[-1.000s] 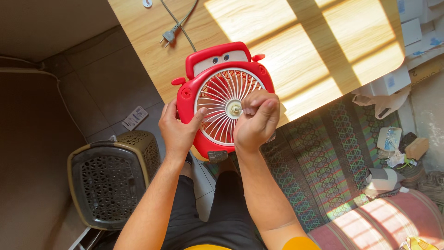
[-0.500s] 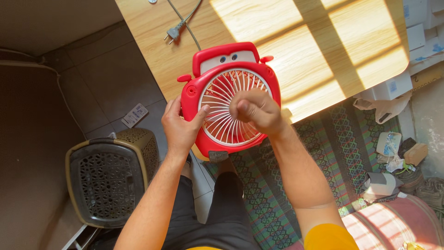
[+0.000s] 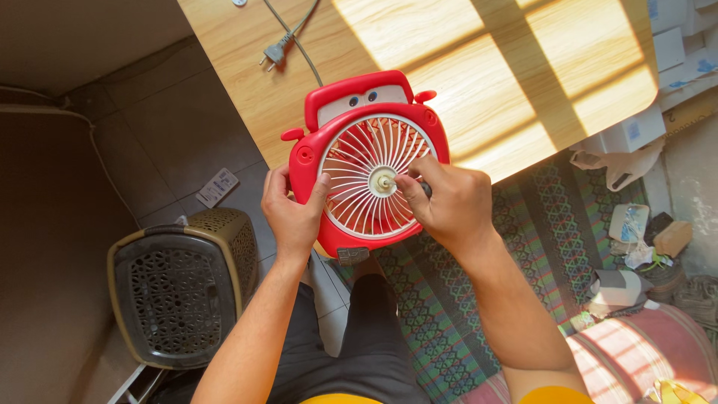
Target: The person uses a screwdriver to remove screws from the back and front of a red portable fan. They remove the rear grille, then the front grille, and finally the central hub cap, leaving the fan blades exposed.
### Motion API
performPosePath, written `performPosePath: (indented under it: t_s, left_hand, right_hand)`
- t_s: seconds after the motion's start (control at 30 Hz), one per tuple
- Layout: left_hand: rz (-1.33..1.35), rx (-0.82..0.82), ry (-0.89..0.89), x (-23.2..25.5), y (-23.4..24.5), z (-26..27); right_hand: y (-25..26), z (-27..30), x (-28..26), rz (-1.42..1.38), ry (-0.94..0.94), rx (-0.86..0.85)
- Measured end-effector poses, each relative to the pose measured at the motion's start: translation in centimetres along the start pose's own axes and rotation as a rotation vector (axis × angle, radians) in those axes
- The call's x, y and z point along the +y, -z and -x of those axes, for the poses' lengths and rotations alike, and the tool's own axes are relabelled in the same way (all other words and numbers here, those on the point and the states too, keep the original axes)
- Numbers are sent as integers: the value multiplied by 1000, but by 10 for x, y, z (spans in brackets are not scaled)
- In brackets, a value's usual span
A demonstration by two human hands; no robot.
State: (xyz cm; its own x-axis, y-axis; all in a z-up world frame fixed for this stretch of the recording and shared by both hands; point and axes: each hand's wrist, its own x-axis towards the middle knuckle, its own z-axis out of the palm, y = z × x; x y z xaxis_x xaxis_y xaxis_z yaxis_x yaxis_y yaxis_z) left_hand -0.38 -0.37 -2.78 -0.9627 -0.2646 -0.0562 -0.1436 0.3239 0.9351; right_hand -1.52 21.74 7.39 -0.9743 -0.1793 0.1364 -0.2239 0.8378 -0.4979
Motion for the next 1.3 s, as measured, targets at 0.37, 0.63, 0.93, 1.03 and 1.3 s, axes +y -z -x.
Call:
performPosePath:
  t_s: [0.37,0.63,0.93,1.03,1.3]
  left_hand:
    - [31,27,-66,31,5,-14]
    - [33,30,-66,28,5,-17]
    - [57,41,-28,16,5,-15]
    - [85,80,28,9,6,-14]
    - [308,93,181,-21,14,-6]
  right_hand:
    - [16,-1,1,51,145,-190]
    - [37,-35,5,349,687,-380]
    - [30,-56,28,268,875,-433]
    - [3,-43,27,-93,529,-232]
    - [-46,0,-10,-408,155,213]
